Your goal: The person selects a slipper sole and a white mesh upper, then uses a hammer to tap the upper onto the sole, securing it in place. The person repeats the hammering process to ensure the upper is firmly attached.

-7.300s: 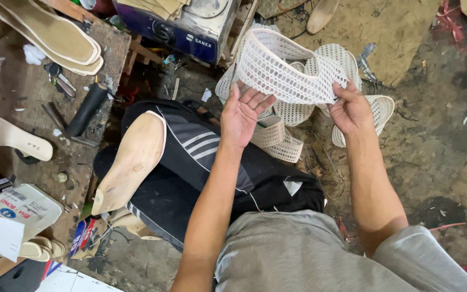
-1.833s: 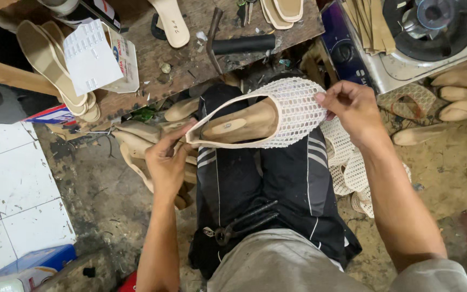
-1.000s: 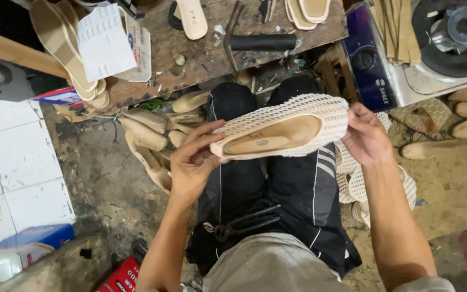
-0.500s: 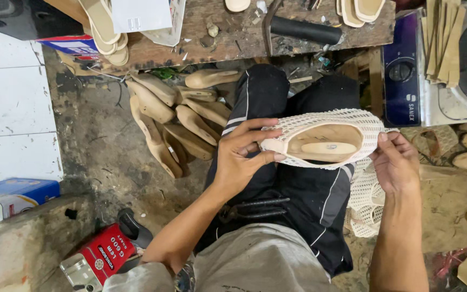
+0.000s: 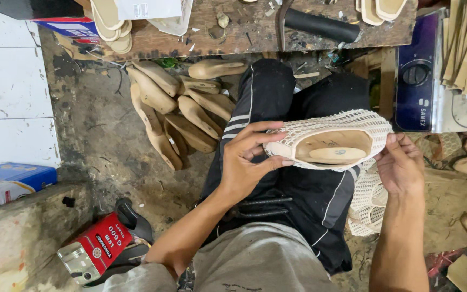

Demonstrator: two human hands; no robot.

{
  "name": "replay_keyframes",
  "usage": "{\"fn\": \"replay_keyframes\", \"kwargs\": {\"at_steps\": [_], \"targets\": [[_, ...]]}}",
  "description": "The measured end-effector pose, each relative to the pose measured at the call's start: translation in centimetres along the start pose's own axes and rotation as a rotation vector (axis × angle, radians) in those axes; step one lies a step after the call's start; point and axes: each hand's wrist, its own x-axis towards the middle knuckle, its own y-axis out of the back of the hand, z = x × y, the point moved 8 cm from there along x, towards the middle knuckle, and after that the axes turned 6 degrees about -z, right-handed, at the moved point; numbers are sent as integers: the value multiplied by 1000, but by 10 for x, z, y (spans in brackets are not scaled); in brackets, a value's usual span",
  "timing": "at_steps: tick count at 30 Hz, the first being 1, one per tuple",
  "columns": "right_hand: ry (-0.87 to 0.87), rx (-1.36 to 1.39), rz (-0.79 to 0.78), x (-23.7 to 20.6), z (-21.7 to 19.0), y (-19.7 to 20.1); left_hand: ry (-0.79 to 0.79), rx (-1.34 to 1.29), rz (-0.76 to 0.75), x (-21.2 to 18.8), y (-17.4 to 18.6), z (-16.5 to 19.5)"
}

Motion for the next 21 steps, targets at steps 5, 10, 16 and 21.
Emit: {"fn": "replay_keyframes", "kwargs": {"at_steps": [5,10,16,21], "targets": [[-58,42,-31,7,7,1,38,-65,-53,5,9,-4],[-58,55,-51,6,3,-6,46,-98,-40,4,13,-6],[-48,-71,32,0,-4,-2,8,-45,28,0,11,-5],[-47,10,-49,6,1,-2,34,-110,-17,3,11,-9]]}}
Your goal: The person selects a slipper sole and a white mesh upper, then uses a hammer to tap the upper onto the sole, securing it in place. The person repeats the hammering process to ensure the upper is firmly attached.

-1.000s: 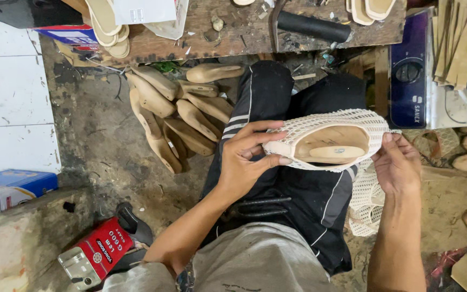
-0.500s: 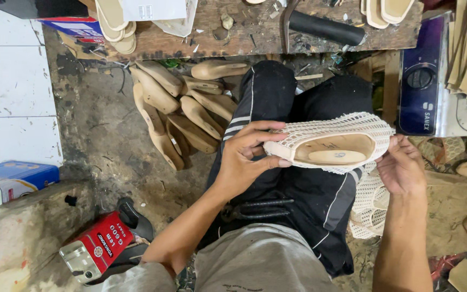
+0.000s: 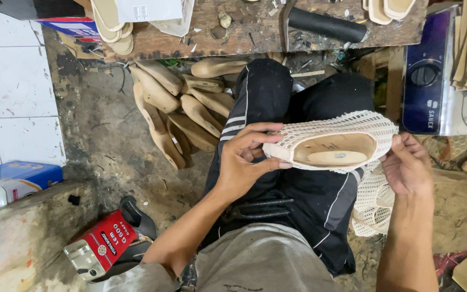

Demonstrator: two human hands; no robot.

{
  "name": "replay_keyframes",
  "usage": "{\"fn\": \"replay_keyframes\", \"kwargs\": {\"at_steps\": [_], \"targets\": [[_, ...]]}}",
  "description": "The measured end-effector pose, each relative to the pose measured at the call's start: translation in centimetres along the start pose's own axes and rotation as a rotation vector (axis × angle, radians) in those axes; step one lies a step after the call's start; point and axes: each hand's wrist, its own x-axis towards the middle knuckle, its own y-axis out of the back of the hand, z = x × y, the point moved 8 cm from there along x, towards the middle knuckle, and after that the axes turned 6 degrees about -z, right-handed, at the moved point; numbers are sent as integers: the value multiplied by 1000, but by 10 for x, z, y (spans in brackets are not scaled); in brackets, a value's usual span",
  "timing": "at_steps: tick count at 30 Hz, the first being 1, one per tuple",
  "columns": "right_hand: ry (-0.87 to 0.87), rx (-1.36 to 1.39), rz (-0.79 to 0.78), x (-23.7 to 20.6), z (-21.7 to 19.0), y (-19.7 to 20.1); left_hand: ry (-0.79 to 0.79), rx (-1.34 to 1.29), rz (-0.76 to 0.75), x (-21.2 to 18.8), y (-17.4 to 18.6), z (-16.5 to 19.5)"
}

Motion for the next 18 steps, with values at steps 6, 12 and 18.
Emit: {"fn": "replay_keyframes", "kwargs": {"at_steps": [6,12,18], "targets": [[-25,87,20,1,5,6,99,27,-22,9,4,2],[55,-10,19,-8,-5,-6,-5,808,-90,17,25,30],[93,-75,104,-14,-3,-14,-73,931,-109,25,36,17]]}}
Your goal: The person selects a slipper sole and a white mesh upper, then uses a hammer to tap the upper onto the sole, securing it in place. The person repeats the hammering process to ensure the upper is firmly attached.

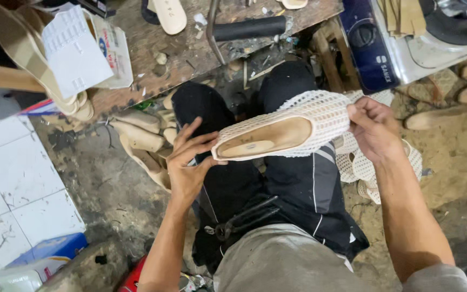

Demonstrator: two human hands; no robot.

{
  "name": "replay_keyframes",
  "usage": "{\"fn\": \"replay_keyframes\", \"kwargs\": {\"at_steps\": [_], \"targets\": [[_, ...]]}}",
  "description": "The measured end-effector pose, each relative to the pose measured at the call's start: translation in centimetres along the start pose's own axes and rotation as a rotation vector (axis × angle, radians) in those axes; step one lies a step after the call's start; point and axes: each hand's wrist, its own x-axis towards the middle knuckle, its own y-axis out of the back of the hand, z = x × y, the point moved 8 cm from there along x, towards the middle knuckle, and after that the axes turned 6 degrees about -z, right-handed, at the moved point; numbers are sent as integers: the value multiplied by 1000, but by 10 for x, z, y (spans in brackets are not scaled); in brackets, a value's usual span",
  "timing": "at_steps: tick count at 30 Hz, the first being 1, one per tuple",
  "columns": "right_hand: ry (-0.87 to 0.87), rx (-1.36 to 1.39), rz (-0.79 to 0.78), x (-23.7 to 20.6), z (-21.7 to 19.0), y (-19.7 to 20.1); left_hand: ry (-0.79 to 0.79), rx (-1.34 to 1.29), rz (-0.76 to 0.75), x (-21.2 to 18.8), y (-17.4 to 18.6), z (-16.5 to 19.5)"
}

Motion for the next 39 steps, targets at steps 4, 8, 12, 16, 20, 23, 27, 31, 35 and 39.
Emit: {"fn": "replay_keyframes", "kwargs": {"at_steps": [4,8,12,16,20,23,27,31,35,39], "targets": [[-10,-48,9,-2,-2,-7,-35,31,52,-5,-2,-16],[-11,-44,17,-2,-9,-19,22,81,76,-5,-5,-27],[1,-81,33,-6,-18,-32,34,200,80,-5,-3,-1],[17,-147,58,-22,-29,-42,-216,281,39,-19,-49,76],[-11,-129,50,-35,-43,-64,-361,387,-100,-10,-134,130],[-40,-130,52,-45,-61,-85,-399,541,55,11,-150,150],[-137,25,66,-66,-75,-115,-481,510,116,17,-128,165],[-146,192,8,-83,-76,-151,-530,358,23,19,-89,171],[-96,-255,-395,-90,-37,-221,-378,-11,118,44,-9,151],[366,-1193,-679,-125,18,-277,-225,-433,137,83,53,105]]}}
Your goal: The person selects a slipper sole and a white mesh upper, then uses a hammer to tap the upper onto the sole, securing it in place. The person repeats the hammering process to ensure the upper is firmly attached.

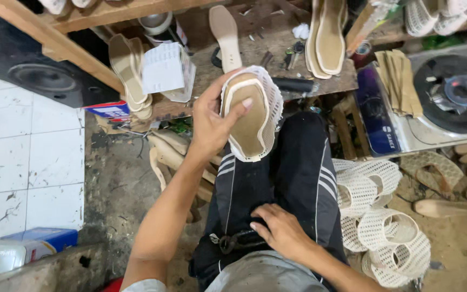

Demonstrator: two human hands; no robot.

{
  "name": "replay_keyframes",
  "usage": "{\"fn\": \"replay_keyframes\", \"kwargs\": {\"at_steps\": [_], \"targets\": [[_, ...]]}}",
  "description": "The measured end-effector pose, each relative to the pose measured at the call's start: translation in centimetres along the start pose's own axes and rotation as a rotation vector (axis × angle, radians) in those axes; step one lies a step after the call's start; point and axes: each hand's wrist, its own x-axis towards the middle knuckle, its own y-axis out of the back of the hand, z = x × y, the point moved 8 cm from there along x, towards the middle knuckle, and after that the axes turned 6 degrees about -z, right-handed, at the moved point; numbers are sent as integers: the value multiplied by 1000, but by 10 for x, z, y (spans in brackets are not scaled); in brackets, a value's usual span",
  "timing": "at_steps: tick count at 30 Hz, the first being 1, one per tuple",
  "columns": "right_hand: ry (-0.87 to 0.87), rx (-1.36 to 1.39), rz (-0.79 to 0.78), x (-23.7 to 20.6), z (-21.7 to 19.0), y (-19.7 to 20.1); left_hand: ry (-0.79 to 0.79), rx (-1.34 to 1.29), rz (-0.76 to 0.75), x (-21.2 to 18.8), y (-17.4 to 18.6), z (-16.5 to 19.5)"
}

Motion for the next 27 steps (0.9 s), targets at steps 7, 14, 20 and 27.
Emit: {"fn": "replay_keyframes", "kwargs": {"at_steps": [7,14,20,27], "targets": [[-44,-49,-237,-4,32,-71,-23,-82,94,9,40,-35],[-405,366,24,8,74,-6,-53,-60,88,2,38,-20],[-277,806,-20,25,28,93,-83,-3,35,-12,2,6],[-95,128,-96,36,-60,171,-140,296,10,-39,-32,37]]}}
